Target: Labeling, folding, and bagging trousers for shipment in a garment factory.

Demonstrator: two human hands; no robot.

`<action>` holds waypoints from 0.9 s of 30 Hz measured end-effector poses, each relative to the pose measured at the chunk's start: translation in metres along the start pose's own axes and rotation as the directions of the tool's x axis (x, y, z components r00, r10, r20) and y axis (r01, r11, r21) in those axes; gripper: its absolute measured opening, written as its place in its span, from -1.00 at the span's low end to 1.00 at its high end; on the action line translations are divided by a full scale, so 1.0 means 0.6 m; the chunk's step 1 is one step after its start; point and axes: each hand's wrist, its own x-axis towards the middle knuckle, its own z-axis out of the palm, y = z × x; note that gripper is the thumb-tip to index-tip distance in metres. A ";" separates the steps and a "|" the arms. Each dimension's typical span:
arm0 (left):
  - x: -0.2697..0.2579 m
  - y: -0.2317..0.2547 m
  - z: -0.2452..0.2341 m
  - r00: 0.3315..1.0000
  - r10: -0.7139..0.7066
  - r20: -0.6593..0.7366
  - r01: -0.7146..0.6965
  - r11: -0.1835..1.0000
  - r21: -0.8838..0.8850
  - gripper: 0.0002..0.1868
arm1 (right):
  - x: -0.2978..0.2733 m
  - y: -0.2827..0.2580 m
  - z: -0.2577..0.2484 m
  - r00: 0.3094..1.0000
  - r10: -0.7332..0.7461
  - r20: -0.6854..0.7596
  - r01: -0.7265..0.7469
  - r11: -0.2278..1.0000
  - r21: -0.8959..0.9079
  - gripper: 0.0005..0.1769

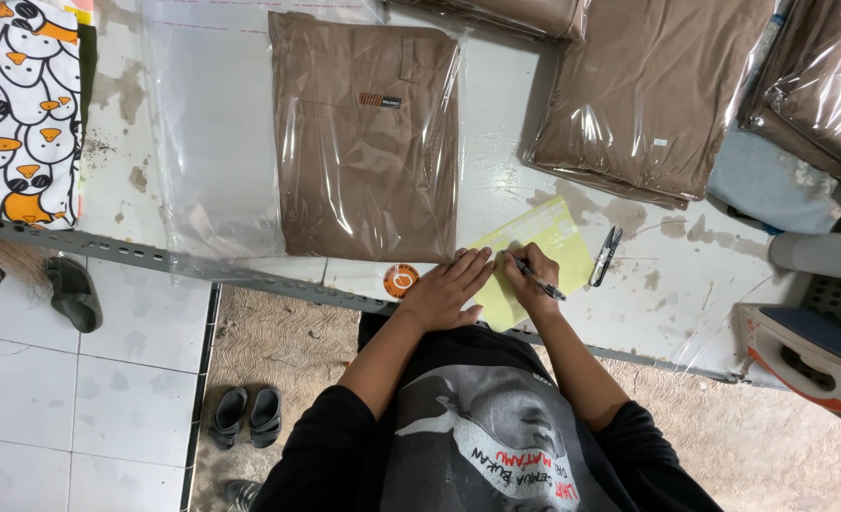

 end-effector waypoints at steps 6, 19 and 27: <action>0.000 0.000 -0.003 1.000 -0.003 0.006 0.003 1.000 0.012 -0.16 | 0.002 -0.005 -0.002 1.000 -0.007 0.015 0.007 1.000 0.001 -0.83; 0.000 0.001 -0.003 1.000 -0.004 0.015 0.004 1.000 0.013 -0.16 | 0.001 0.001 -0.001 0.997 -0.072 -0.010 0.072 0.997 0.030 -0.84; 0.002 0.000 -0.008 1.000 -0.001 -0.012 0.001 1.000 -0.005 -0.18 | -0.001 0.015 0.003 0.992 -0.064 -0.109 0.075 0.991 0.109 -0.86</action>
